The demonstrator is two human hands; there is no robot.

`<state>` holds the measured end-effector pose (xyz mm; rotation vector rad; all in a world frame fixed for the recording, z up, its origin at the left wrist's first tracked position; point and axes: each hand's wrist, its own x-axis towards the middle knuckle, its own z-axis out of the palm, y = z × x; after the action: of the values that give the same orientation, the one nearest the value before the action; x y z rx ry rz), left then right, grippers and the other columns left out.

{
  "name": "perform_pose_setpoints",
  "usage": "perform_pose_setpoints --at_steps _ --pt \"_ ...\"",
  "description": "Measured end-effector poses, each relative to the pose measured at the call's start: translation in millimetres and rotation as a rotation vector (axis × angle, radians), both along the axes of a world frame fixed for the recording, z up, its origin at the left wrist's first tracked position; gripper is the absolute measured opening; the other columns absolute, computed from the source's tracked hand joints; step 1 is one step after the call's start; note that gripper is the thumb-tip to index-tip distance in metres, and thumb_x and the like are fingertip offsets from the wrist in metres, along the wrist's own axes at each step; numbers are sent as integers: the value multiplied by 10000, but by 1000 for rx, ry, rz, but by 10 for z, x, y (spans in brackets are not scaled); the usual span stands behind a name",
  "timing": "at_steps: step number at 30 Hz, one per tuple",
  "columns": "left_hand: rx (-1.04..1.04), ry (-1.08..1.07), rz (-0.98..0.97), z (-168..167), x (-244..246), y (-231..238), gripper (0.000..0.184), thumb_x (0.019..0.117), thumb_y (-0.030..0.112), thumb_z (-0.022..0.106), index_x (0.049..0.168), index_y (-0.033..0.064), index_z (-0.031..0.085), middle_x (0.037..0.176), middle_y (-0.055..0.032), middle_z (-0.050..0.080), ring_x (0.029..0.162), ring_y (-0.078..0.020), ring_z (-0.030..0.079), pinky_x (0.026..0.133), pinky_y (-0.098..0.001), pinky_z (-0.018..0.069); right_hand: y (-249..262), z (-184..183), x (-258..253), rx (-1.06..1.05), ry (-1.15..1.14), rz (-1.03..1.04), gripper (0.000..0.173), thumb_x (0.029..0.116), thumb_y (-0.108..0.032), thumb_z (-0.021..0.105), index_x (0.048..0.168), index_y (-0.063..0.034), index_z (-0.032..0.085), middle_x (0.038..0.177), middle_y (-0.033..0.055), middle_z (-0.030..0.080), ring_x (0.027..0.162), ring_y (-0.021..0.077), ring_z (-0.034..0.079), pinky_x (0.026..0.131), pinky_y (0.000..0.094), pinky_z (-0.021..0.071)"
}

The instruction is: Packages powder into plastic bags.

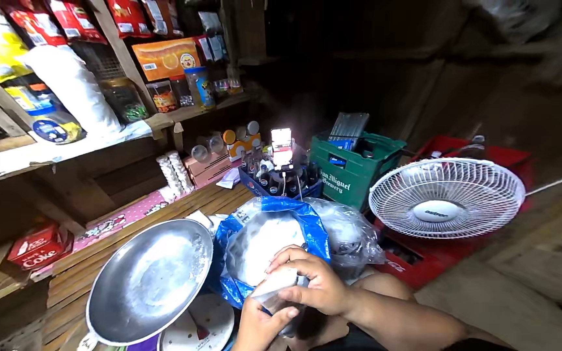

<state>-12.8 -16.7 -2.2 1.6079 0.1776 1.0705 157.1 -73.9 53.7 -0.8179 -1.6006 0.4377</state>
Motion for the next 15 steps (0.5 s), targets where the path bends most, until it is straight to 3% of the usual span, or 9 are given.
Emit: perform_pose_setpoints --at_steps 3,8,12,15 --pt "27 32 53 -12 7 -31 231 883 277 805 1076 162 749 1001 91 778 929 -12 728 875 -246 616 -14 41 11 -8 8 8 326 973 -362 692 1060 -57 764 1151 66 715 1200 155 598 1066 339 475" --pt "58 17 104 -38 -17 -37 237 882 293 799 1079 173 745 1007 109 771 937 9 718 870 -234 613 -41 60 64 -129 -76 38 415 937 -402 725 1072 -11 754 1175 89 719 1220 152 593 1077 330 458" --pt "84 29 141 -42 -18 -34 239 850 238 814 1060 143 755 1010 89 774 952 4 719 886 -239 610 -45 22 100 -23 -184 -38 408 939 -417 715 980 -14 762 1075 87 746 1157 156 632 1061 343 465" --pt "132 30 165 -53 -12 -14 245 853 244 812 1058 121 756 1017 68 774 963 -7 719 897 -248 608 -38 -20 103 25 -181 -57 386 949 -414 709 976 -34 765 1066 73 749 1149 158 638 1064 358 466"
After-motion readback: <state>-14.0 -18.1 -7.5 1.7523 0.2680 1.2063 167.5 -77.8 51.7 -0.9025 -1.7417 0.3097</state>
